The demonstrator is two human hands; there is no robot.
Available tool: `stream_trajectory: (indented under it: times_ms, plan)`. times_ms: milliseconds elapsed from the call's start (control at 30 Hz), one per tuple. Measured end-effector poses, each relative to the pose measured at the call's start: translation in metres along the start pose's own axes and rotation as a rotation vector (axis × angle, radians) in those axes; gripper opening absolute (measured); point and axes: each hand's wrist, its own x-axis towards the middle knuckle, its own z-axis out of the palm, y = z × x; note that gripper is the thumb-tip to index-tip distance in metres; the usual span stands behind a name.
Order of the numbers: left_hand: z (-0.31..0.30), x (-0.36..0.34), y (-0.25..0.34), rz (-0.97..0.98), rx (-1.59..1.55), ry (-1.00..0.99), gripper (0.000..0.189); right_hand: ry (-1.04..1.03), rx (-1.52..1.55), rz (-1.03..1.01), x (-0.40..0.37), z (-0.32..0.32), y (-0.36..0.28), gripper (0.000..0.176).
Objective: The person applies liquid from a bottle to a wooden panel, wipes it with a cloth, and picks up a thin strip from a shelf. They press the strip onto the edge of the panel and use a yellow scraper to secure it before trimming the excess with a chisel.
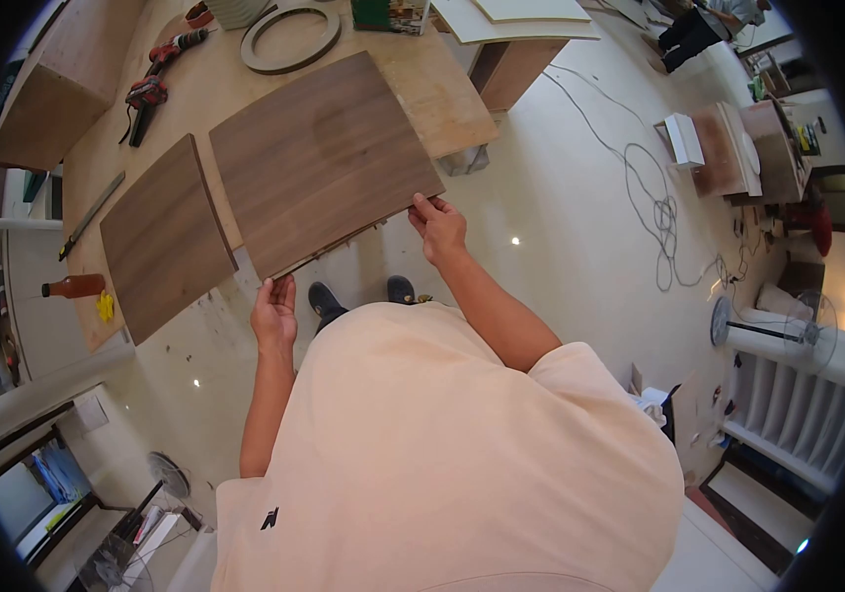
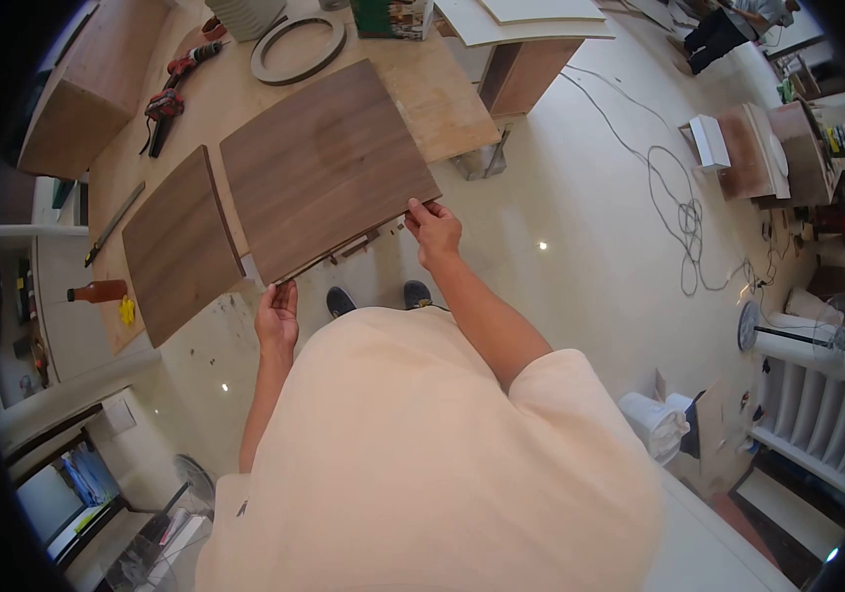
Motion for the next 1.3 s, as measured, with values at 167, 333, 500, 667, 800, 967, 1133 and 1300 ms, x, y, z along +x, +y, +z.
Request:
stream_trajectory:
  times_ms: [167,333,500,667,800,967,1133,1300]
  plan:
    - [0.002,-0.001,-0.001,0.001,0.001,0.016,0.014,-0.033,-0.047,0.037,-0.008,0.005,0.003,0.024]
    - [0.007,-0.004,0.0,0.012,-0.005,0.035,0.015,-0.086,-0.06,0.073,-0.013,0.011,0.013,0.022]
    - [0.005,-0.001,0.0,0.004,-0.004,0.036,0.015,-0.12,-0.107,0.089,-0.02,0.013,0.019,0.02]
    - [0.005,-0.001,0.004,-0.003,0.019,-0.01,0.015,-0.178,-0.129,0.136,-0.028,0.027,0.038,0.02]
    - [0.008,-0.007,0.008,-0.014,0.029,-0.044,0.014,-0.166,-0.133,0.149,-0.04,0.039,0.054,0.019]
    - [0.005,-0.005,0.006,-0.014,0.006,-0.053,0.014,-0.155,-0.158,0.156,-0.045,0.045,0.057,0.019]
    - [0.0,-0.001,0.003,0.003,-0.022,-0.075,0.014,-0.177,-0.192,0.197,-0.051,0.054,0.067,0.02]
    - [0.005,-0.006,0.003,0.005,-0.068,-0.051,0.014,-0.203,-0.201,0.233,-0.058,0.065,0.077,0.022]
